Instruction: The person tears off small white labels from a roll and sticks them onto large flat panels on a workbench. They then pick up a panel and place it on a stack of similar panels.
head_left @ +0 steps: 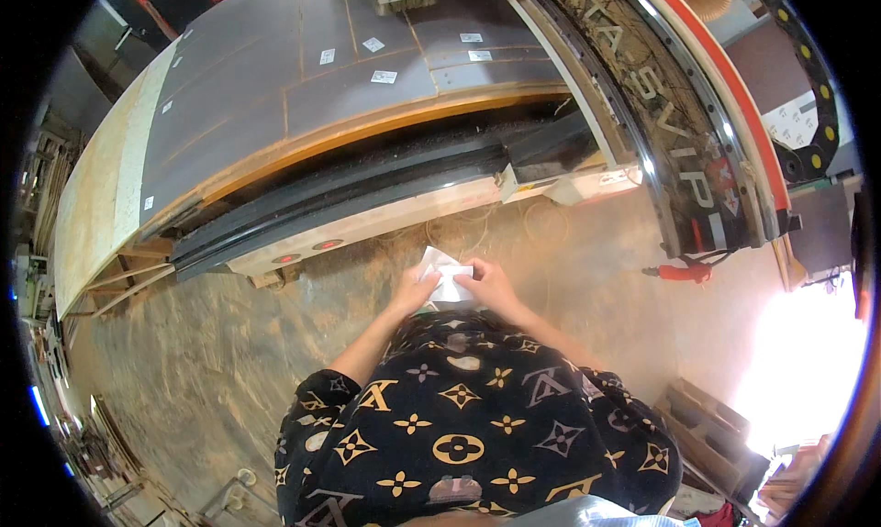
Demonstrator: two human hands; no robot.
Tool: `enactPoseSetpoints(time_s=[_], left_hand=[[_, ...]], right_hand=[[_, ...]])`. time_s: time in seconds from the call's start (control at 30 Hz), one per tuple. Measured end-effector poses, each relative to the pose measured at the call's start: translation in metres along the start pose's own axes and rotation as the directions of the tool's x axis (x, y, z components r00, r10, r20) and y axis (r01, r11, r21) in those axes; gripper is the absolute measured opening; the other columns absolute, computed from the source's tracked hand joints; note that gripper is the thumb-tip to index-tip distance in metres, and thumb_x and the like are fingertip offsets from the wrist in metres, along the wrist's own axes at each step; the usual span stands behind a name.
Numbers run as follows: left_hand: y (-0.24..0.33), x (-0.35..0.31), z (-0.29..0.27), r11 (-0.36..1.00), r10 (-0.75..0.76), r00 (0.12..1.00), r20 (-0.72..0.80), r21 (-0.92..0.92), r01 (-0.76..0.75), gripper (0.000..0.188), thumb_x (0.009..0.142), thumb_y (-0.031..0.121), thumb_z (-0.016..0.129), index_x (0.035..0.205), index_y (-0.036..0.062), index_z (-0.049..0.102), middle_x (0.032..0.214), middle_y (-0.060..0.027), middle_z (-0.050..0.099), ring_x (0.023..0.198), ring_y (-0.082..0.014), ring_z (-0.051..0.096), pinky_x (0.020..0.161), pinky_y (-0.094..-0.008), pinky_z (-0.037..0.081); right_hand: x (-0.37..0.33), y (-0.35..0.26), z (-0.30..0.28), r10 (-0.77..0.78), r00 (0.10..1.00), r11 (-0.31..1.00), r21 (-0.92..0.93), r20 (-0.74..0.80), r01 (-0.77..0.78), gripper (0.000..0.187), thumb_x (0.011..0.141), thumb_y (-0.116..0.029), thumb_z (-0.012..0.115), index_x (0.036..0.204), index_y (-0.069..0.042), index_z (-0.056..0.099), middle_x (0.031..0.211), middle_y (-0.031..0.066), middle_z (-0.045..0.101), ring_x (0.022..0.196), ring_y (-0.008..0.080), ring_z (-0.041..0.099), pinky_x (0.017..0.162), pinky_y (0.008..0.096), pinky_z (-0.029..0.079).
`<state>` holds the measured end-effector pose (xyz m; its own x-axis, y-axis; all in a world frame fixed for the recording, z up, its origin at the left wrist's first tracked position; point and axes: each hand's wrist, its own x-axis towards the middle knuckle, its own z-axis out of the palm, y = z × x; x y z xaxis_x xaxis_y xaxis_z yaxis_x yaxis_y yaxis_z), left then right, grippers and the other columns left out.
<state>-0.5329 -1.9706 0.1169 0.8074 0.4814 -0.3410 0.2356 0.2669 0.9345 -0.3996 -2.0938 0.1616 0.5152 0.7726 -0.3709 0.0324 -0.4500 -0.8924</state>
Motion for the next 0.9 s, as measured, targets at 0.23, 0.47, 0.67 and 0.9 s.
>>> enactPoseSetpoints(time_s=[0.23,0.47,0.67,0.9], left_hand=[[-0.014,-0.02,0.088,0.981,0.089,0.996,0.028,0.169,-0.093,0.023,0.085,0.018,0.052,0.098,0.0007,0.059,0.081,-0.0032,0.06,0.071,-0.0102,0.053,0.064,-0.0265,0.045],[-0.032,-0.087,0.199,0.904,0.237,0.965,-0.113,0.389,-0.177,0.022,0.083,0.013,0.052,0.103,0.006,0.058,0.094,-0.0096,0.063,0.086,-0.0205,0.059,0.074,-0.0301,0.045],[-0.049,-0.154,0.231,0.957,0.269,0.87,-0.413,0.22,-0.191,0.024,0.081,0.011,0.052,0.103,0.0038,0.058,0.092,-0.013,0.063,0.083,-0.0223,0.061,0.073,-0.0312,0.046],[-0.071,-0.214,0.225,0.925,0.355,0.802,-0.48,0.302,-0.229,0.026,0.078,0.004,0.052,0.103,0.0021,0.059,0.091,-0.0094,0.064,0.081,-0.0152,0.059,0.071,-0.0285,0.047]], right_hand=[[-0.062,0.045,-0.054,-0.227,0.972,0.972,-0.079,-0.051,0.223,0.05,0.069,-0.022,0.07,0.11,0.0,0.052,0.092,0.0138,0.061,0.086,0.02,0.058,0.075,0.0323,0.045],[-0.151,0.114,-0.117,0.011,0.951,0.999,-0.04,0.309,0.002,0.031,0.072,-0.017,0.068,0.094,0.003,0.06,0.082,0.0043,0.063,0.072,0.0101,0.057,0.064,0.0259,0.046],[-0.217,0.139,-0.154,0.094,0.896,0.996,-0.044,0.433,-0.083,0.02,0.073,-0.005,0.067,0.091,0.0,0.06,0.083,0.0003,0.062,0.071,0.0076,0.055,0.066,0.0231,0.045],[-0.278,0.139,-0.149,-0.016,0.917,0.995,0.094,0.4,-0.024,0.02,0.075,-0.004,0.064,0.094,0.001,0.059,0.082,0.0009,0.061,0.07,0.0073,0.054,0.064,0.0213,0.044]])
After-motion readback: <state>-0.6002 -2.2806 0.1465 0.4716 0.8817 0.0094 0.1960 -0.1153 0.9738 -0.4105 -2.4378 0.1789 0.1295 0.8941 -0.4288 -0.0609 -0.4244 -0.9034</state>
